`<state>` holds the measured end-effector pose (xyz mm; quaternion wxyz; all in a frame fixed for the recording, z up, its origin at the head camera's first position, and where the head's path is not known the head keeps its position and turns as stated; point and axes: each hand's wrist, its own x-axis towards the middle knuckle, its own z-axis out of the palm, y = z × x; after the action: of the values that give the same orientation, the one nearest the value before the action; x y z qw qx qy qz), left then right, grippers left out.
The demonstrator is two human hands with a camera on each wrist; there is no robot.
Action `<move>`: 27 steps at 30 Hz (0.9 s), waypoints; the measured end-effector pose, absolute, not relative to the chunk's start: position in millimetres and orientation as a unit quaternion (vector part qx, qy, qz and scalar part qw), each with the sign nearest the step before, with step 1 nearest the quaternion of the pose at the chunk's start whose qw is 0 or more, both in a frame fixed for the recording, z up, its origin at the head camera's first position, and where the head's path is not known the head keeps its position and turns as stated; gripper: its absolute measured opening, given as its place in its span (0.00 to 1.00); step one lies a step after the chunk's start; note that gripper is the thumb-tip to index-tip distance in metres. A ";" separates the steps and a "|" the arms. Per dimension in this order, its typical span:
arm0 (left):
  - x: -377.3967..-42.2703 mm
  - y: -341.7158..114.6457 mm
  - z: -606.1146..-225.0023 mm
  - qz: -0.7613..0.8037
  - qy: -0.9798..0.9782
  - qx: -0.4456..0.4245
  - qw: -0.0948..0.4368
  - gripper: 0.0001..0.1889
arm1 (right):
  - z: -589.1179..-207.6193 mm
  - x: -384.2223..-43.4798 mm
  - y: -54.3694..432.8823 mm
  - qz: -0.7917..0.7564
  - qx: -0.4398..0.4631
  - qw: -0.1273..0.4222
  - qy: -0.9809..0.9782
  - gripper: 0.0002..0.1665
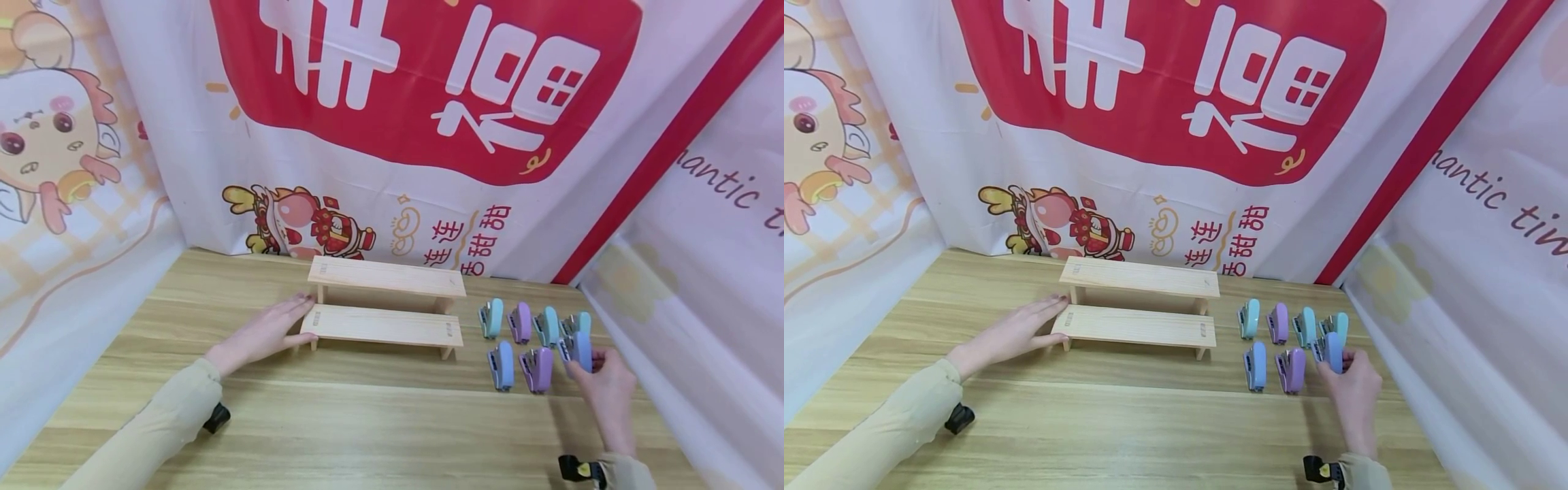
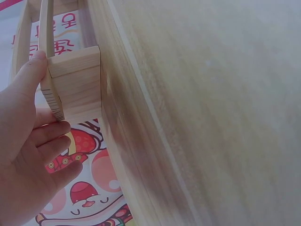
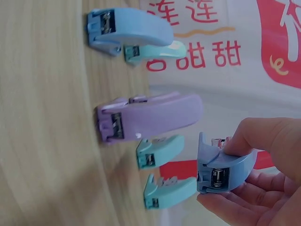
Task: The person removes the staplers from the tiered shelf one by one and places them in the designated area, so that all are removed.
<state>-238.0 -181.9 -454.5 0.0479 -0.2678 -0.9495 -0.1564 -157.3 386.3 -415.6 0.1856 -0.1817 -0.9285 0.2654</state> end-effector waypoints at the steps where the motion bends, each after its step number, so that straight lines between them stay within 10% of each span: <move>1: -237.9 -182.0 -454.7 -0.157 -0.949 -0.268 0.048 0.42 | -416.4 -157.3 387.8 0.265 -0.180 0.183 -0.930 0.26; 27: -238.2 -181.9 -455.7 -0.147 -0.952 -0.265 0.046 0.41 | -449.5 -160.6 412.1 0.258 -0.187 0.106 -0.942 0.25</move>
<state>-238.2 -181.9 -455.7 0.0463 -0.2650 -0.9518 -0.1472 -160.6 412.1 -449.5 0.1064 -0.1874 -0.9419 0.2576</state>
